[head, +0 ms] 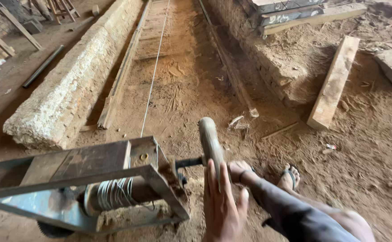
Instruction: The person turns a large winch handle by hand in a continuous circular motion, winding a cable onto a drum.
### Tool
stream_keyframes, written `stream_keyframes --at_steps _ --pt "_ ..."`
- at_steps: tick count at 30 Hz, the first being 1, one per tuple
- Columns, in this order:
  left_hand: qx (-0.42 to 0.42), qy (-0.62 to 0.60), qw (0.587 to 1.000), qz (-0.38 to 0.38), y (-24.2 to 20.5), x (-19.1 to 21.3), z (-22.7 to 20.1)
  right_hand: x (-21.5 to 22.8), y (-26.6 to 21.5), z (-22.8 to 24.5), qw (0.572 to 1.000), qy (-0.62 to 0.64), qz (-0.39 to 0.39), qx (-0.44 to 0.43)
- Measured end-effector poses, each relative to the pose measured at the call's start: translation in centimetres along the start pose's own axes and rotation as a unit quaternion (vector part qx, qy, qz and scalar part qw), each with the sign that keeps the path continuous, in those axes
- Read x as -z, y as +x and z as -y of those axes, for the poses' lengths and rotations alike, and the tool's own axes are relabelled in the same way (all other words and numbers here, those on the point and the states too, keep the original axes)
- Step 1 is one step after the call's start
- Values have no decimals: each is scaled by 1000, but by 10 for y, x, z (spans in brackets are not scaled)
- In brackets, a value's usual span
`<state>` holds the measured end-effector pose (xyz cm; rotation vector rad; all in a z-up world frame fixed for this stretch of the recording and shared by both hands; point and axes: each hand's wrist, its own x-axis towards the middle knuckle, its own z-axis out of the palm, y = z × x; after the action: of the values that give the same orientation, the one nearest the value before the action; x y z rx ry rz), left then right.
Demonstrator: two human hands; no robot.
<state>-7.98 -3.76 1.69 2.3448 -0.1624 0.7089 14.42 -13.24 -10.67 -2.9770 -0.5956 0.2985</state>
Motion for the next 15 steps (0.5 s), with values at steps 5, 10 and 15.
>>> stream_keyframes --at_steps 5,10,15 --pt "-81 8 993 -85 12 -28 27 33 -148 23 998 24 41 52" --pt "-9 -48 995 -88 18 -37 27 101 -154 32 998 14 -47 43" --pt "106 -100 989 11 24 -16 22 144 -82 21 940 -78 -284 174"
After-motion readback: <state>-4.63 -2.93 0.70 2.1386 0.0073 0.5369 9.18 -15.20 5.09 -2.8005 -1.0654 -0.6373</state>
